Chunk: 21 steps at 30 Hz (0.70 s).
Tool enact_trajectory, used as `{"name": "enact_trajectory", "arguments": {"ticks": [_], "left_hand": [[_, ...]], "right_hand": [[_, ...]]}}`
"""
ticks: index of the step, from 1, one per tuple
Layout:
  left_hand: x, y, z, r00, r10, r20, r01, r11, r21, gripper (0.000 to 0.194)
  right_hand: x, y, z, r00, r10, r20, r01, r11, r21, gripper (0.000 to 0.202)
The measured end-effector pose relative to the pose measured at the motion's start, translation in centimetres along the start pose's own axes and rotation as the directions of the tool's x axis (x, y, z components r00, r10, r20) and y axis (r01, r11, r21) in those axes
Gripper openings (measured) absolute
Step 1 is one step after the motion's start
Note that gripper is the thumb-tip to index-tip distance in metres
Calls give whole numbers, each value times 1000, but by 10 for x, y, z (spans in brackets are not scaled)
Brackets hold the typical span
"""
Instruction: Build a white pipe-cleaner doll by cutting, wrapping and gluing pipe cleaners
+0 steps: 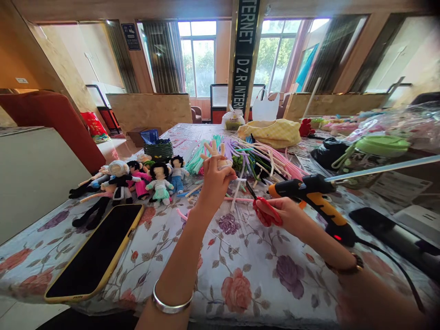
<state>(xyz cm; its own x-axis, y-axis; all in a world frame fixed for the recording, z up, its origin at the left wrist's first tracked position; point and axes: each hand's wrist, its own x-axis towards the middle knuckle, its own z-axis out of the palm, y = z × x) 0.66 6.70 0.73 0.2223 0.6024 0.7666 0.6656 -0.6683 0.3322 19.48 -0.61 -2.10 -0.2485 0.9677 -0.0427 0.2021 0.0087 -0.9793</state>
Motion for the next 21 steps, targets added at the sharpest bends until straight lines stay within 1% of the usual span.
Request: {"name": "enact_trajectory", "arguments": {"ticks": [6, 10, 14, 17, 21], "left_hand": [[-2, -2, 2, 1000, -12, 20, 12, 1000, 0, 7], [-3, -2, 3, 999, -20, 33, 21, 1000, -10, 8], [-3, -1, 4, 1000, -11, 28, 12, 1000, -27, 7], [-3, -1, 5, 999, -20, 34, 21, 999, -33, 7], [-3, 0, 5, 997, -41, 61, 43, 998, -36, 7]], "right_hand": [[-2, -3, -6, 994, 98, 44, -94, 991, -91, 52], [-7, -10, -8, 988, 130, 87, -126, 991, -44, 51], [-10, -20, -4, 987, 157, 46, -156, 988, -9, 50], [-10, -25, -1, 987, 160, 26, -159, 987, -33, 43], [-8, -26, 1, 990, 143, 17, -141, 987, -73, 36]]}}
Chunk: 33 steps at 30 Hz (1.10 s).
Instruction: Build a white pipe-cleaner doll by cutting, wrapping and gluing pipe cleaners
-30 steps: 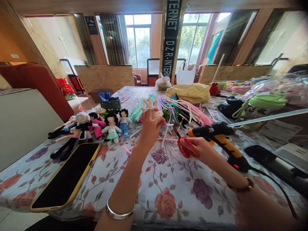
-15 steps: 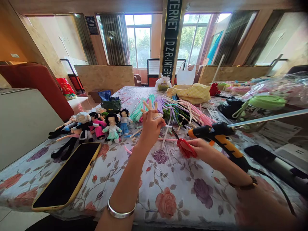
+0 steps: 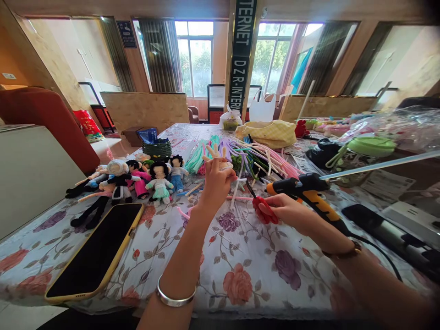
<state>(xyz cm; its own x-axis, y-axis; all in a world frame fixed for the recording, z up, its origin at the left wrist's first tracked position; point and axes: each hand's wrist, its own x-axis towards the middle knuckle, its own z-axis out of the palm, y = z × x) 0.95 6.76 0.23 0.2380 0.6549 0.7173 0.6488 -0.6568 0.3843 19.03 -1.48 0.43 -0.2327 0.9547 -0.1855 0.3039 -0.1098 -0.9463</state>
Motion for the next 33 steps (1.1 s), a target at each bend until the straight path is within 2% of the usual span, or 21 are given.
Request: {"name": "enact_trajectory", "arguments": {"ticks": [6, 15, 19, 22, 30, 33], "left_hand": [[-1, -2, 0, 1000, 2, -5, -2, 1000, 4, 7], [-2, -3, 1, 1000, -2, 5, 2, 1000, 12, 7], [-2, -2, 2, 1000, 4, 30, -4, 1000, 5, 5], [-2, -2, 2, 1000, 0, 7, 0, 1000, -2, 6], [5, 1, -10, 996, -92, 1, 92, 992, -86, 6], [6, 2, -16, 995, -94, -16, 91, 986, -137, 6]], "right_hand": [[1, 1, 3, 999, -2, -35, 0, 998, -65, 31], [6, 5, 5, 996, 19, -91, -19, 1000, 1, 29], [9, 10, 5, 996, 5, -85, -4, 1000, 9, 35], [10, 15, 5, 995, -30, -97, 34, 999, 37, 44], [9, 15, 11, 992, -77, -96, 83, 995, 60, 47], [7, 14, 11, 983, -132, -128, 131, 991, -13, 44]]}}
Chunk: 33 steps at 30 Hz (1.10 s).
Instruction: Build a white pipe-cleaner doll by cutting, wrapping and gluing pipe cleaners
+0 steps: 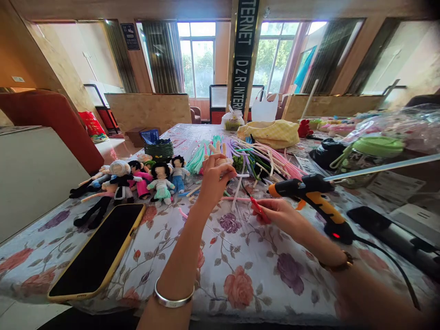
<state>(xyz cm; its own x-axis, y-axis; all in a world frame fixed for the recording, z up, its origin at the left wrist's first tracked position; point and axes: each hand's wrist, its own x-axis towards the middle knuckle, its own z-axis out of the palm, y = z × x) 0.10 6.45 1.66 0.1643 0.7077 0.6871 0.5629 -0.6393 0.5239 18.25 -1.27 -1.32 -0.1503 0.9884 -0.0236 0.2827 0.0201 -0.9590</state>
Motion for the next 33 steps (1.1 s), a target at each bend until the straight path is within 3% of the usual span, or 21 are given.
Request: {"name": "enact_trajectory", "arguments": {"ticks": [5, 8, 11, 18, 23, 33], "left_hand": [[1, 3, -3, 998, 21, -53, -23, 998, -53, 6], [1, 4, -4, 997, 28, -66, -33, 997, -70, 7], [1, 5, -4, 998, 32, -55, -36, 997, -65, 6], [1, 4, -4, 999, 27, -17, -30, 981, -189, 6], [1, 5, -4, 999, 24, 23, -16, 954, -300, 7], [1, 5, -5, 999, 36, 37, -21, 935, -355, 6]], "right_hand": [[-2, 2, 0, 985, -113, -131, 66, 945, -320, 37], [-3, 5, 1, 942, -232, -242, 48, 808, -587, 31], [-3, 7, 2, 930, -279, -241, 9, 671, -741, 29], [-8, 3, 5, 964, -216, -154, -6, 563, -827, 31], [-8, 0, 5, 965, -206, -159, -10, 583, -812, 30], [-11, -4, 7, 964, -208, -168, -16, 581, -813, 24]]}}
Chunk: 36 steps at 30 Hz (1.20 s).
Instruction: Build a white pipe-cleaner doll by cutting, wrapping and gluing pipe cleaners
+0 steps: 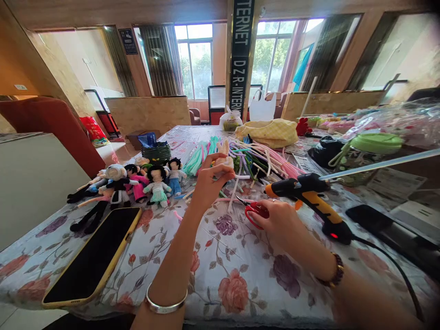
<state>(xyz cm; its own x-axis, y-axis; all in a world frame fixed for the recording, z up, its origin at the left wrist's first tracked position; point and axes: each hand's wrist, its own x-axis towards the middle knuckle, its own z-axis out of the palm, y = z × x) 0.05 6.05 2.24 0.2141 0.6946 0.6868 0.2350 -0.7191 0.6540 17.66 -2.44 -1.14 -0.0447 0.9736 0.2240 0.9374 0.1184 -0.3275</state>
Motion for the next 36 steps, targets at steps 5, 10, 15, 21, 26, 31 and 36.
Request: {"name": "enact_trajectory", "arguments": {"ticks": [5, 10, 15, 21, 26, 31, 36], "left_hand": [[1, -2, 1, 1000, -25, -15, 25, 1000, 1, 5], [1, -2, 2, 995, -46, -85, 49, 998, 32, 5], [-2, 3, 7, 999, -33, 37, 32, 999, 21, 4], [-9, 5, 22, 968, 114, 223, -124, 992, 33, 4], [-10, 4, 26, 970, 77, 229, -86, 996, 30, 8], [-6, 4, 21, 998, -53, 38, 55, 998, -37, 15], [-3, -6, 17, 989, -127, -74, 103, 958, -269, 34]], "right_hand": [[-1, -2, -1, 1000, 1, 15, -1, 1000, -12, 24], [-2, -3, -3, 1000, -18, 1, 18, 999, 41, 27], [1, -3, -6, 995, 60, -81, -6, 834, 552, 39], [4, 1, -5, 991, 132, 32, -66, 259, 964, 37], [5, 4, -6, 974, 215, -67, 0, 299, 954, 27], [4, 9, -4, 867, 40, -496, 241, 838, 489, 15], [7, 17, 8, 858, -422, -293, 428, 903, -48, 17]]}}
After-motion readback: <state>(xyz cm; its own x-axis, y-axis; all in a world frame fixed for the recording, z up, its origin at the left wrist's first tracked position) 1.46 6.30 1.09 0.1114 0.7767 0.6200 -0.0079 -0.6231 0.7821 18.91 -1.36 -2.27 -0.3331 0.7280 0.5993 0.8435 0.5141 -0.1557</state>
